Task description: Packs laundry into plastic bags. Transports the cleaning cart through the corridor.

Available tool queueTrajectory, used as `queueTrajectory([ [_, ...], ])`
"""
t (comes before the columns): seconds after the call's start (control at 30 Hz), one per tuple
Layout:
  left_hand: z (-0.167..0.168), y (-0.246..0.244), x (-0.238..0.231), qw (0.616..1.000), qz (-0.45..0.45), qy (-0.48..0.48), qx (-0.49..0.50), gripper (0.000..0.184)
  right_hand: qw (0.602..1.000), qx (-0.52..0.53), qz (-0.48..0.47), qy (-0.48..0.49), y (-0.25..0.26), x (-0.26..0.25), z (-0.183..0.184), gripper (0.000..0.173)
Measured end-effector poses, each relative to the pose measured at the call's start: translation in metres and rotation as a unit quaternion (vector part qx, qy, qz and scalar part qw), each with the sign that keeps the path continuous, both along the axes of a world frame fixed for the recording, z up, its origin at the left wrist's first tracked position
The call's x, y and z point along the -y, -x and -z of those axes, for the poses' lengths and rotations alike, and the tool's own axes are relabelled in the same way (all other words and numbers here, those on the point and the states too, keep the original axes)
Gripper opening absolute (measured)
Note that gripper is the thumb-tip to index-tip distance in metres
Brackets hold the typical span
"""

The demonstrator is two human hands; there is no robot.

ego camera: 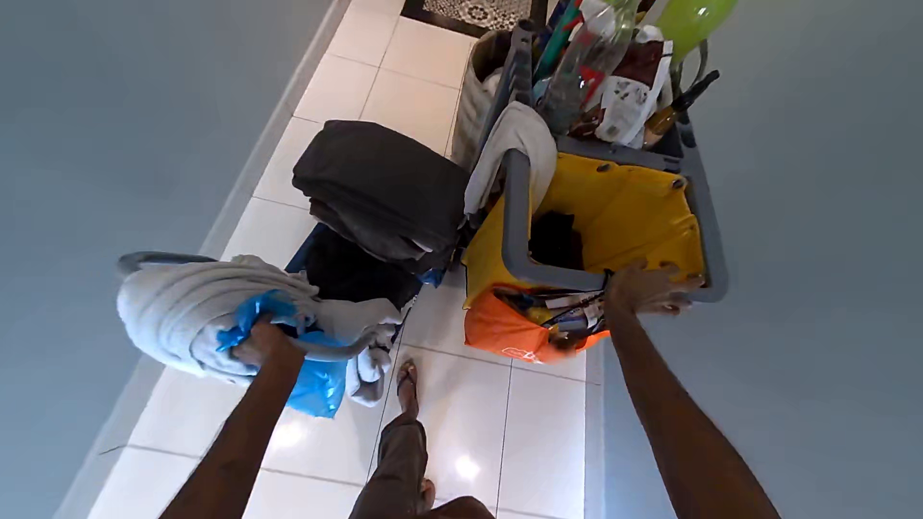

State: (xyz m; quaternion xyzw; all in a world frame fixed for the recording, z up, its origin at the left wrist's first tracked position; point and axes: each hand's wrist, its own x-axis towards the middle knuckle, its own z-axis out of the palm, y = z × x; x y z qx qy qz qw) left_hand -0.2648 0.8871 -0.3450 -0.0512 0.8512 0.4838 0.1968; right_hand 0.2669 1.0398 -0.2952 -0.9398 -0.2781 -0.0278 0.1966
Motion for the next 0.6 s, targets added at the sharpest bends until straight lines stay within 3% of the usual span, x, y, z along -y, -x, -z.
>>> queueTrajectory([
  [0.17,0.002,-0.034,-0.107,0.999,-0.023,-0.044,0.021,0.066,0.994,0.071,-0.073,-0.039,0.008,-0.075,0.008,0.051],
  [0.27,-0.003,-0.054,-0.171,0.999,-0.029,-0.02,0.038,0.067,0.973,0.126,-0.178,-0.075,0.01,-0.141,0.018,0.039],
  [0.4,0.0,-0.078,-0.262,0.999,-0.01,0.019,0.049,0.068,0.951,0.052,-0.306,-0.019,-0.005,-0.227,0.006,0.034],
  [0.6,0.008,-0.109,-0.405,0.996,0.012,-0.03,0.082,0.069,0.951,0.016,-0.308,-0.002,-0.016,-0.366,-0.005,0.033],
])
